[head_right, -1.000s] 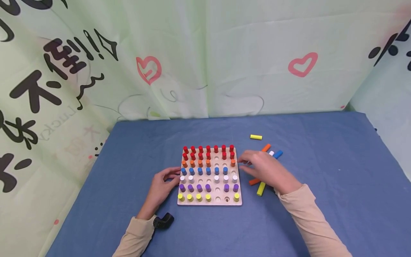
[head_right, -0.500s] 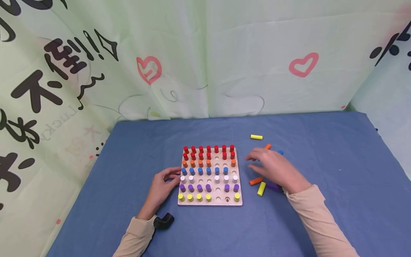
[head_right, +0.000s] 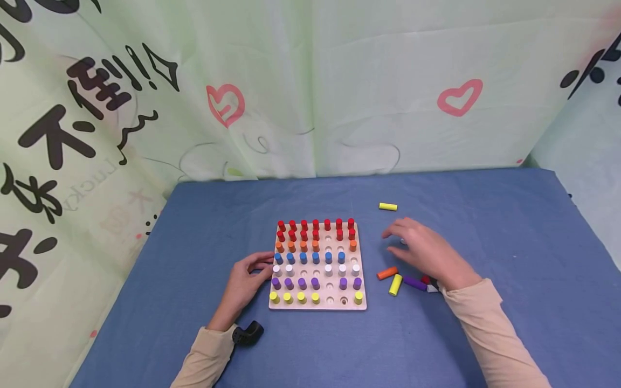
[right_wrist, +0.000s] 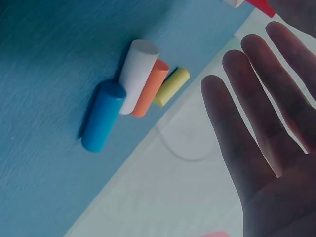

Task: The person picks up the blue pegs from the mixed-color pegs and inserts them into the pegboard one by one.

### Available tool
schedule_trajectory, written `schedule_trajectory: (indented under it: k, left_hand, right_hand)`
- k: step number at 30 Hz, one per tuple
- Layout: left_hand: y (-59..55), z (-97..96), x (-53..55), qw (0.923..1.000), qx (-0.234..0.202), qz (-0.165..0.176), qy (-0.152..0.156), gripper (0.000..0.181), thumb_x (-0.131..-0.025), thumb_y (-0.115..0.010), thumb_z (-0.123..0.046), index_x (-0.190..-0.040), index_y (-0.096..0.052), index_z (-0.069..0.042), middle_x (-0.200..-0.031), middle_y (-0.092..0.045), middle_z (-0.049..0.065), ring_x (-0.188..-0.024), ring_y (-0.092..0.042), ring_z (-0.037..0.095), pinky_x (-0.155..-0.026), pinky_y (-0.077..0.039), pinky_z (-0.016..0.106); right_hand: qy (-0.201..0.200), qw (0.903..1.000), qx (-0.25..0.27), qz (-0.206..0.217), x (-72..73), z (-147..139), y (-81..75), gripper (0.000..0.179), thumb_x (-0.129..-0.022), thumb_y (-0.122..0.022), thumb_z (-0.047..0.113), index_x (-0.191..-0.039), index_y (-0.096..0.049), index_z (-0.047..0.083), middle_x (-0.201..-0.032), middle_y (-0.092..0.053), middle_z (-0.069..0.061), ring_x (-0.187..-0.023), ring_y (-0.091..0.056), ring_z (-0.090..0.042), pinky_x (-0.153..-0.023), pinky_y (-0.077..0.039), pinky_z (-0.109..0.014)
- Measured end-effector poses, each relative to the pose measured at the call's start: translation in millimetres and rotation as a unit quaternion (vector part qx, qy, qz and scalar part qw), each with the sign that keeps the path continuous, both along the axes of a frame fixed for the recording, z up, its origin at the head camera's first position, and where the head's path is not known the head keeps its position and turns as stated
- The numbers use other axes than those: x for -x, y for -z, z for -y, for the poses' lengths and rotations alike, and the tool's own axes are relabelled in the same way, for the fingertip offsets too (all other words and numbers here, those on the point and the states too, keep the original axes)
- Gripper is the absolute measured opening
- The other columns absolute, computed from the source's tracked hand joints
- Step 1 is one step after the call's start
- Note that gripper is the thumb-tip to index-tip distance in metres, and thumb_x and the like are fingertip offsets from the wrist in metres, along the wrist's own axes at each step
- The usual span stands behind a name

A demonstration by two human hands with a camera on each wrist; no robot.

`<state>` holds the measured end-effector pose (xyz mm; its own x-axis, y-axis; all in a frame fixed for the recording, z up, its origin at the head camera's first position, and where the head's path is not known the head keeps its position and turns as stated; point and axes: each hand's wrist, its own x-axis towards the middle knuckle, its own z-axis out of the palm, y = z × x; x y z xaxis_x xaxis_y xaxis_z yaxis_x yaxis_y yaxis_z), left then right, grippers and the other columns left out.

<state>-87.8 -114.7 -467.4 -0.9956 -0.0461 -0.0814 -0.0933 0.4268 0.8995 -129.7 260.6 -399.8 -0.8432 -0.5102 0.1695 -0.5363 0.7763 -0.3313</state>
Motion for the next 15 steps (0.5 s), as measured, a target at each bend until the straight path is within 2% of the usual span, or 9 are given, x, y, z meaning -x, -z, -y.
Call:
schedule_trajectory:
  k: [15]
  left_hand:
    - [0.3,0.1,0.4,1.0000,0.003,0.007,-0.001,0.030,-0.093,-0.070,-0.016,-0.122,-0.069,-0.010,-0.116,-0.070,0.006,-0.098,-0.067,0.018,-0.080,-0.056,0.032]
  right_hand:
    - [0.025,0.9982,-0.039,0.038,7.4,-12,0.4,0.032,-0.080,-0.081,0.006,-0.110,-0.070,0.004,-0.113,-0.066,-0.015,-0.111,-0.057,-0.036,-0.092,-0.050,-0.056]
